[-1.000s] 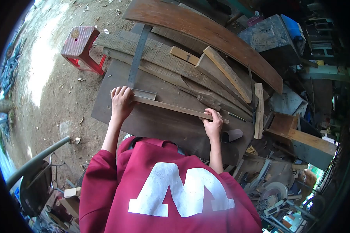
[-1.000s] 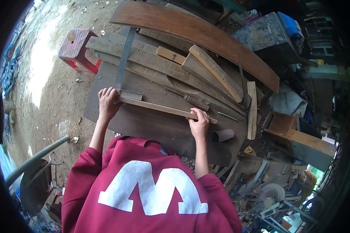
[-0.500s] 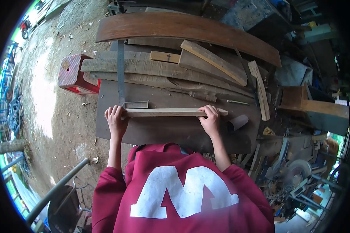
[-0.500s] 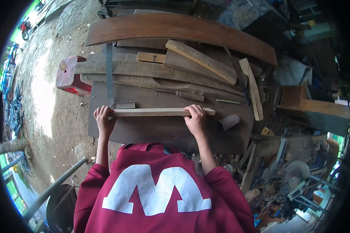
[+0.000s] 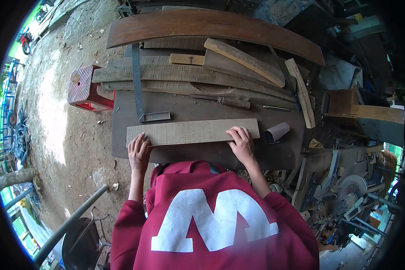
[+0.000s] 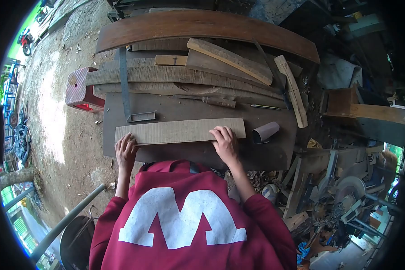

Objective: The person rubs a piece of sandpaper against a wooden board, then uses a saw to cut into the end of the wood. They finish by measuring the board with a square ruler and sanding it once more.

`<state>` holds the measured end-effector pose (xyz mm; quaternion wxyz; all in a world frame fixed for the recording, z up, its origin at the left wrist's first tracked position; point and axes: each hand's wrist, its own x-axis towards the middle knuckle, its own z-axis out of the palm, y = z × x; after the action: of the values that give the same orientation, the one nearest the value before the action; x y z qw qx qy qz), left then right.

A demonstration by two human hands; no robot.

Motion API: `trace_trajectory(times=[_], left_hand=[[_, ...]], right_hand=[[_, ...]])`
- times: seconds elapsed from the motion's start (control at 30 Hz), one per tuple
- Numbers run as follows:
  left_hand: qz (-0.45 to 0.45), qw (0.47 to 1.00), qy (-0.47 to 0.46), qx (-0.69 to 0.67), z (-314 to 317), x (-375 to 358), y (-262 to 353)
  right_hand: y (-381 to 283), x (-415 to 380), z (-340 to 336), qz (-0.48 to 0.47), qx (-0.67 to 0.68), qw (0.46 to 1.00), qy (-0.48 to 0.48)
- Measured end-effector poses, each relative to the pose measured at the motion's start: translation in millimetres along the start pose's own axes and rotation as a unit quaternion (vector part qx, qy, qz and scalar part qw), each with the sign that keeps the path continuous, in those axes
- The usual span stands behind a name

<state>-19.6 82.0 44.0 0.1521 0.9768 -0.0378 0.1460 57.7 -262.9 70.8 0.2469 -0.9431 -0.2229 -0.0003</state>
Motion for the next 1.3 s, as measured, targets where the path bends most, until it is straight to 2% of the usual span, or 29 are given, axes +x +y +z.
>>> trace_trajectory(times=[0.1,0.13,0.23,0.27,0.3,0.4,0.57,0.63,0.77,0.87,1.03,1.1,1.13,1.2,1.3], left_hand=[[0.017,0.998,-0.036,-0.058,2,-11,-8],[0.043,0.996,-0.058,-0.060,1,-9,-11],[0.032,0.993,-0.098,-0.059,-5,12,-13],[0.000,0.987,-0.145,-0.065,-3,19,-17],[-0.004,0.988,-0.143,-0.064,-4,24,-18],[-0.075,0.972,-0.212,-0.066,-10,45,-17],[-0.033,0.978,-0.202,-0.028,-8,43,-15],[-0.077,0.979,-0.187,-0.006,-6,41,-12],[-0.063,0.980,-0.190,-0.011,-7,53,-10],[-0.035,0.987,-0.152,-0.029,-17,57,-3],[-0.022,0.985,-0.172,-0.004,-21,28,-4],[-0.021,0.976,-0.216,-0.023,-28,26,-5],[-0.020,0.981,-0.179,-0.065,-29,26,-3],[0.013,0.981,-0.186,-0.060,-29,22,-3],[0.052,0.982,-0.164,-0.075,-30,22,-3]], right_hand=[[0,-1,-5,0.014,0.044,0.999,-0.011],[1,0,-6,0.010,0.043,0.999,-0.014],[7,6,-4,0.026,0.014,0.999,-0.045],[9,9,-4,0.037,0.012,0.998,-0.052],[10,11,-3,0.049,0.010,0.997,-0.057],[10,14,-1,0.068,-0.022,0.995,-0.071],[12,17,2,0.085,-0.055,0.993,-0.063],[12,22,0,0.092,-0.039,0.990,-0.096],[4,22,-5,0.108,-0.042,0.987,-0.112],[-4,9,-4,0.099,-0.091,0.989,-0.059],[-17,-19,2,0.079,-0.129,0.987,0.053],[-27,-18,-12,0.101,-0.101,0.989,0.038],[-26,-20,-13,0.103,-0.102,0.989,0.039],[-22,-24,-18,0.077,-0.063,0.995,-0.011],[-14,-27,-13,0.059,0.010,0.998,0.015]])
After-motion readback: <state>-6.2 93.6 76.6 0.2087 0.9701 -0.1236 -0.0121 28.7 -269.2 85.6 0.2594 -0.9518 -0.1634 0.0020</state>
